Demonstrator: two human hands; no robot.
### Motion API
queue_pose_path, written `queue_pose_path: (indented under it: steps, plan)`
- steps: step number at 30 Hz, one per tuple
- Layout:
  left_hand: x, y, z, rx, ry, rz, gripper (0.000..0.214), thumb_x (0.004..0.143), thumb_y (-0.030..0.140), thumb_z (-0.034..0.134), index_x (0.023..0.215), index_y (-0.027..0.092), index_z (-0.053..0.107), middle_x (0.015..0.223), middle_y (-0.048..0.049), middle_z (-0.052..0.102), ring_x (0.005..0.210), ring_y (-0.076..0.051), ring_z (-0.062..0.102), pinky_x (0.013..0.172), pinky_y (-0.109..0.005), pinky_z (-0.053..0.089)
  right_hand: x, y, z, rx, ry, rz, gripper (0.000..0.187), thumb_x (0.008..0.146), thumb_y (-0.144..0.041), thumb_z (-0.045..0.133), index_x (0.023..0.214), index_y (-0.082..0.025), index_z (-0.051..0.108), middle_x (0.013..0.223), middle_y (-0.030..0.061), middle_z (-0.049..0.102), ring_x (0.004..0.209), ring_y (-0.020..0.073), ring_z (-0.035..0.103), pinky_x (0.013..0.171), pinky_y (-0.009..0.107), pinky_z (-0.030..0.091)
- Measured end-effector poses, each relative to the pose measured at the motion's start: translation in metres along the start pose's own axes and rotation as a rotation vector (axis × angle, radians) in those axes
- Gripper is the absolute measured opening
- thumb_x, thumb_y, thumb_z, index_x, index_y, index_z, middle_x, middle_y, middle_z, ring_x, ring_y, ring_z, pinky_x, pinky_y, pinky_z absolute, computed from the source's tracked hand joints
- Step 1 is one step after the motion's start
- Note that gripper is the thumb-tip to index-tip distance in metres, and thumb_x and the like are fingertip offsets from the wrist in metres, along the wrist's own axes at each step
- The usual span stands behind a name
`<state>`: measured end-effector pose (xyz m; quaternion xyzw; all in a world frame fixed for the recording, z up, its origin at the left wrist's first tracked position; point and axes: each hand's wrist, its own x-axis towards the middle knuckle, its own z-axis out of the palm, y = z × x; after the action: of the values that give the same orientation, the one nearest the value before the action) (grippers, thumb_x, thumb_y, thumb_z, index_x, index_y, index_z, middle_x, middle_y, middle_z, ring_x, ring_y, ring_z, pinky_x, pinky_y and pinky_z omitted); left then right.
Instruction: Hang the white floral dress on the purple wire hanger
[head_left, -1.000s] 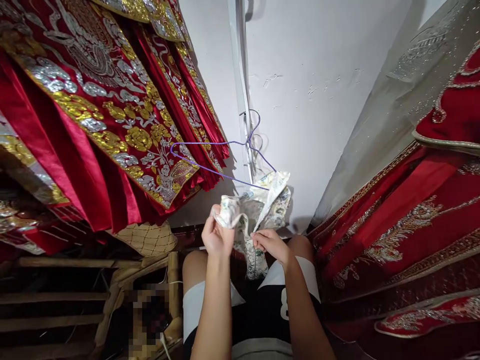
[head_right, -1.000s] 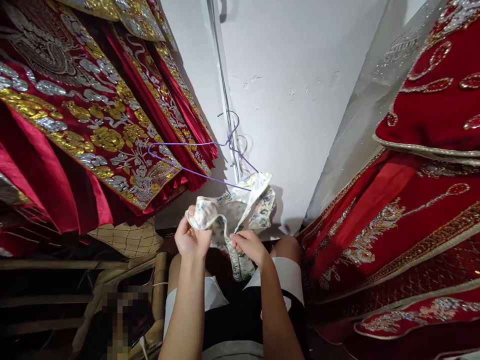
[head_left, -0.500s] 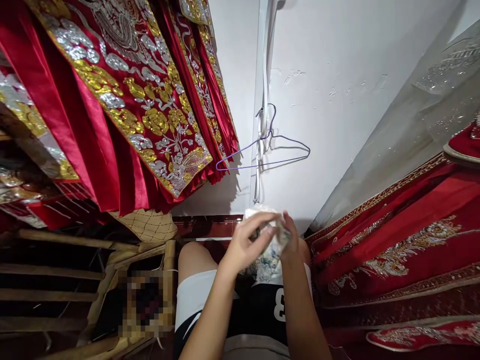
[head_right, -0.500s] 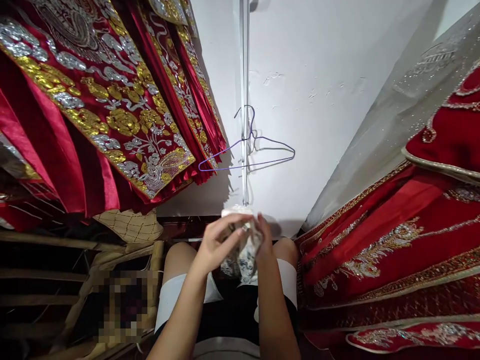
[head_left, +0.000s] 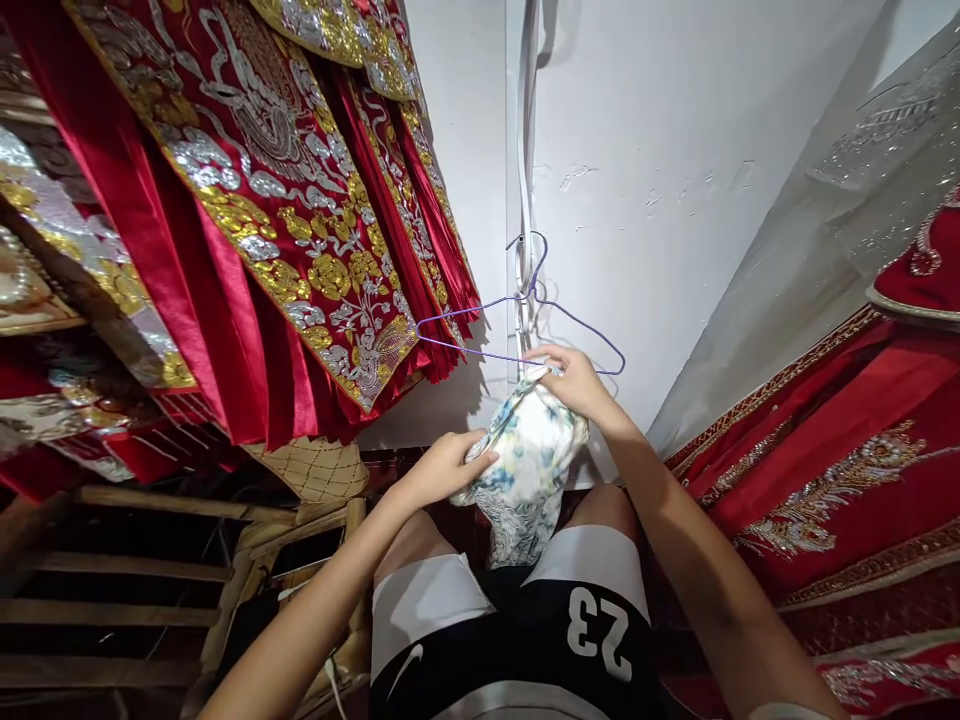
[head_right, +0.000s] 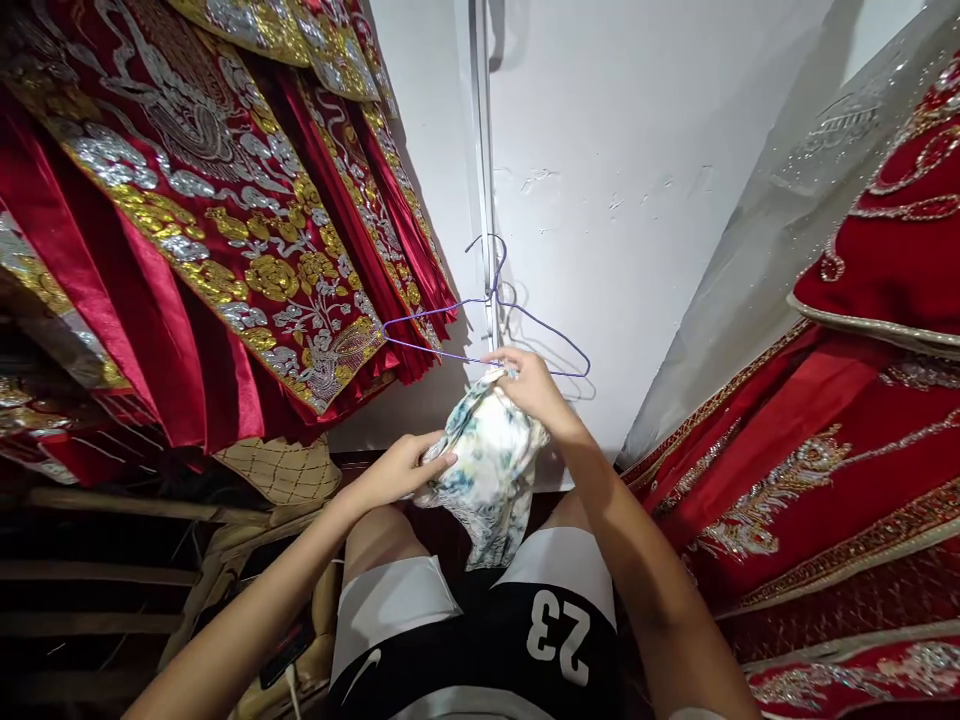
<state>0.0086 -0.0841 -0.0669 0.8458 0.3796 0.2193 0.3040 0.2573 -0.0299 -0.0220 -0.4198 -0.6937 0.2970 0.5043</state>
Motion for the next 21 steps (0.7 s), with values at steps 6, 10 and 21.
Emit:
queue_pose_path:
  steps: [6, 10, 21]
  plan:
    - [-0.005, 0.024, -0.027, 0.372, -0.017, -0.082, 0.037, 0.099, 0.051, 0.043, 0.089, 0.02, 0.059, 0.072, -0.0016, 0.063, 0.065, -0.019, 0.057, 0.061, -0.028, 0.036, 0.032, 0.062, 0.004, -0.089, 0.112, 0.112, 0.033, 0.072, -0.02, 0.048, 0.093, -0.018, 0.073, 0.102, 0.0083, 0.074, 0.101, 0.0255, 0.065, 0.093, 0.036, 0.047]
    - [-0.001, 0.017, -0.043, 0.63, -0.077, -0.18, 0.039, 0.099, 0.05, 0.04, 0.096, 0.02, 0.064, 0.083, -0.0095, 0.071, 0.076, -0.028, 0.067, 0.064, -0.032, 0.04, 0.017, 0.071, -0.022, -0.139, 0.126, 0.13, 0.022, 0.069, -0.024, 0.045, 0.074, -0.018, 0.066, 0.074, 0.0032, 0.066, 0.07, 0.0198, 0.056, 0.069, 0.03, 0.043]
    - [0.03, -0.032, -0.072, 0.809, -0.118, -0.207, 0.039, 0.093, 0.042, 0.043, 0.097, 0.02, 0.076, 0.112, -0.0178, 0.072, 0.115, -0.039, 0.053, 0.099, -0.056, 0.041, -0.02, 0.034, -0.073, -0.307, 0.054, 0.117, 0.018, 0.069, -0.025, 0.048, 0.069, -0.017, 0.064, 0.06, -0.0021, 0.053, 0.058, 0.0144, 0.045, 0.056, 0.026, 0.03]
